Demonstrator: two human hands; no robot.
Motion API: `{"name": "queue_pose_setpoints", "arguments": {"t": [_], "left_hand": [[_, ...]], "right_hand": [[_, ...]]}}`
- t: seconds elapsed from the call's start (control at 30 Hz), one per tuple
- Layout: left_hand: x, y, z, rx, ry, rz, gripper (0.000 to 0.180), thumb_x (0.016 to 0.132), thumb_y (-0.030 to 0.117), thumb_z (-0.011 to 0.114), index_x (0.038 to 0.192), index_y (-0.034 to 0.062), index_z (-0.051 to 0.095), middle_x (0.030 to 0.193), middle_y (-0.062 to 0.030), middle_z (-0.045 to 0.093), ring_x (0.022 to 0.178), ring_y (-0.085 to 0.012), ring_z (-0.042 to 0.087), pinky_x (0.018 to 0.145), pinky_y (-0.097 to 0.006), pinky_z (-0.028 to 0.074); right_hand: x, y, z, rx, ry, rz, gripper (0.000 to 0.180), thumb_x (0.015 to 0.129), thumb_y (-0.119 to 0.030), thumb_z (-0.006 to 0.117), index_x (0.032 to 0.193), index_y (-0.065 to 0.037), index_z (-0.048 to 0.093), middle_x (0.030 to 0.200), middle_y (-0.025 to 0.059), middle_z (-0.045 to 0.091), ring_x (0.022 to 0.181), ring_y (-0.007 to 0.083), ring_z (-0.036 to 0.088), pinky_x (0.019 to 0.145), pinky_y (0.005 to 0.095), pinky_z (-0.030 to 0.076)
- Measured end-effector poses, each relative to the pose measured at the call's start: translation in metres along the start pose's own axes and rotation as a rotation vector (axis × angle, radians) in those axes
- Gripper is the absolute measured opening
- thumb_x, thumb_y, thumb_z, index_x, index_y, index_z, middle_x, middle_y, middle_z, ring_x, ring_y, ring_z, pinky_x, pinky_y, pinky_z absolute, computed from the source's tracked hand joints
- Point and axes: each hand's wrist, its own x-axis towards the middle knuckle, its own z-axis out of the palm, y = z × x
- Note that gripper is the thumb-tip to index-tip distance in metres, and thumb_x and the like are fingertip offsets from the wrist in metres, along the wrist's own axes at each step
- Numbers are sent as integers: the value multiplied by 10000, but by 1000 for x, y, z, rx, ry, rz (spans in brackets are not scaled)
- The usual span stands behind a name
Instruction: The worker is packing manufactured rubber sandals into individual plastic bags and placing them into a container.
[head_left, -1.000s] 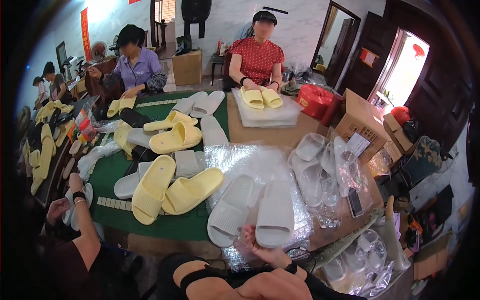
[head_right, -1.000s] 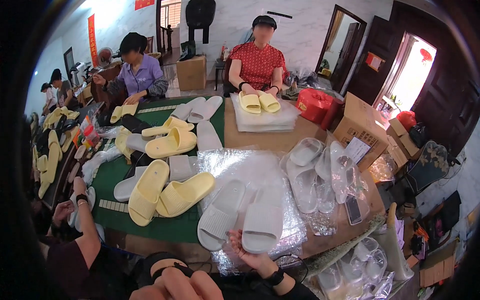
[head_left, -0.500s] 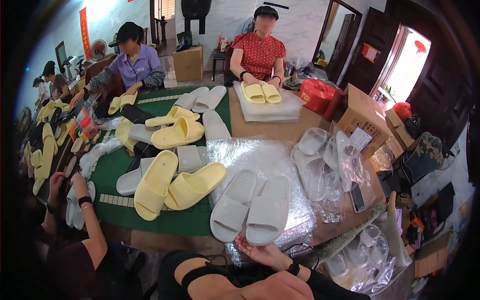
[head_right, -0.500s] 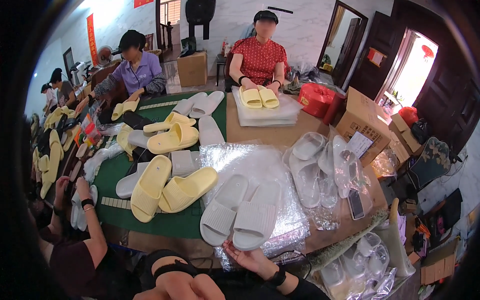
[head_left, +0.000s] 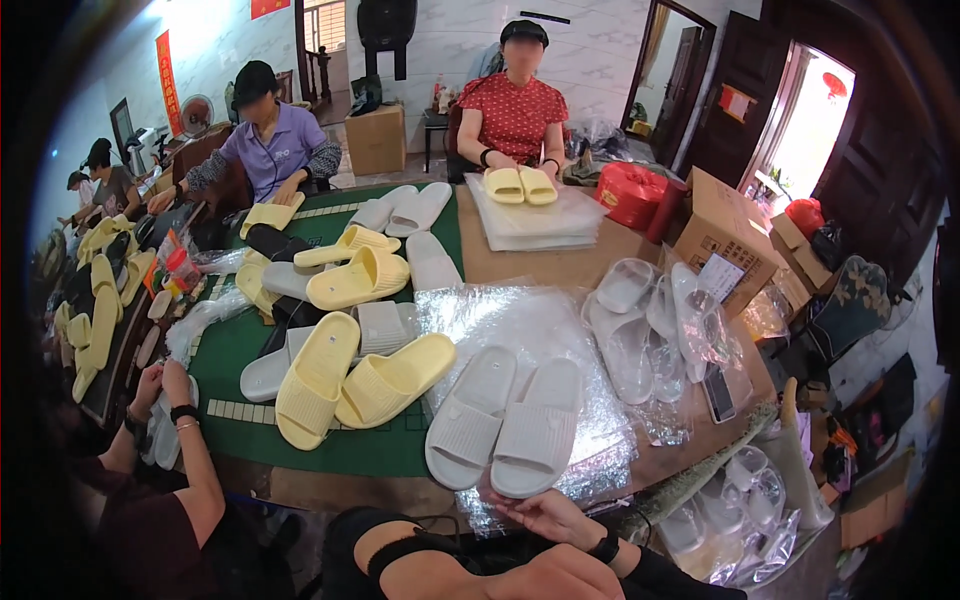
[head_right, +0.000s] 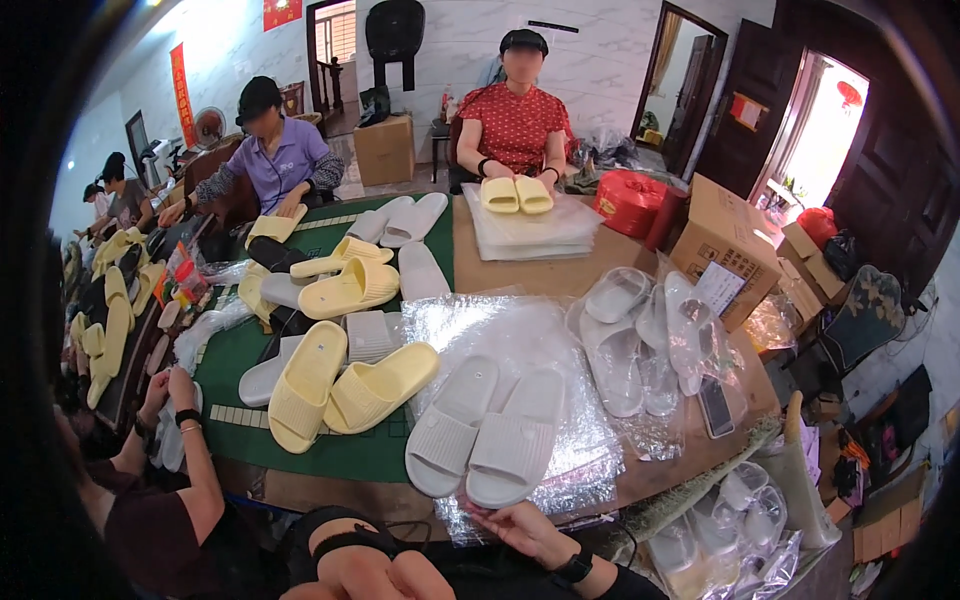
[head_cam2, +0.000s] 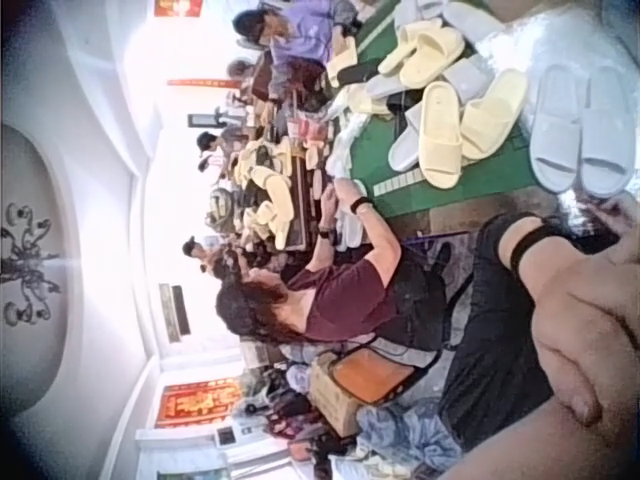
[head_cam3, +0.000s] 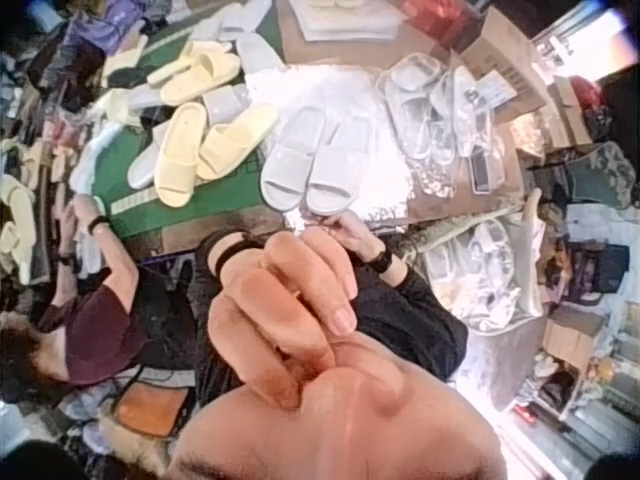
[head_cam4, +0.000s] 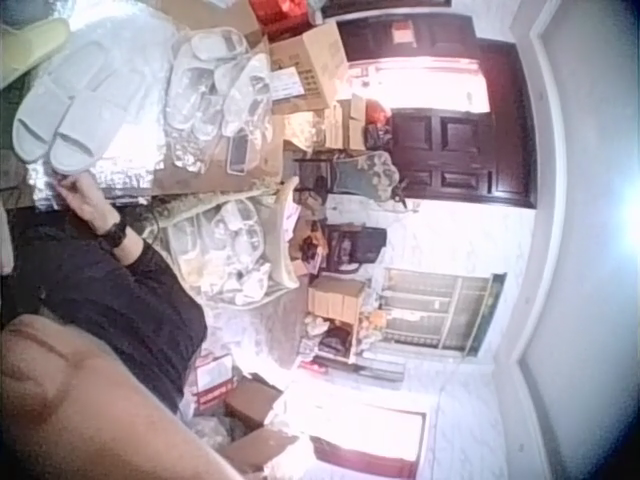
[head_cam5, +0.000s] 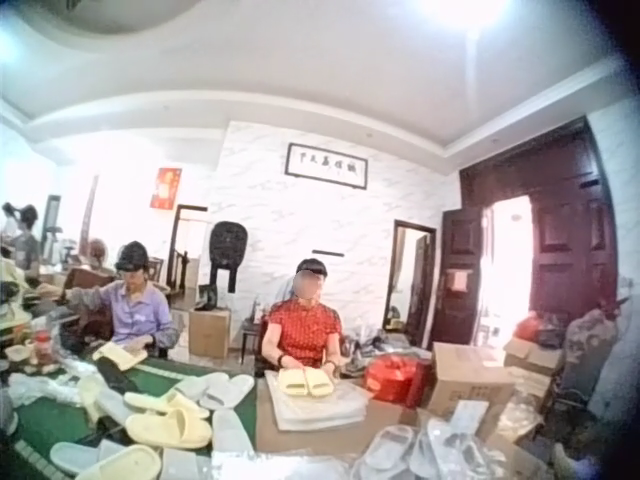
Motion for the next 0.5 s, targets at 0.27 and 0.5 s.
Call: {"name": "queue_pose_setpoints", "arguments": {"t": [0.27, 0.5], "left_hand": [[-2, -1, -3, 59, 16, 33, 10, 839, 162, 670, 838, 172, 670, 894, -17, 584, 914, -192, 523, 788, -318, 413], [-4, 13, -37, 146, -258, 13, 46, 861, 180, 638, 843, 144, 661, 950, -44, 617, 900, -196, 524, 765, -319, 435]], "right_hand": [[-4, -13, 19, 45, -358, 413, 392, 970, -136, 398, 1309, 60, 384, 1334, 187, 452, 1206, 250, 482, 1043, 338, 381], [-18, -82, 53, -880, -7, -389, 290, 928, -126, 524, 1196, -20, 555, 1174, 72, 569, 1077, 172, 548, 932, 295, 425]]}}
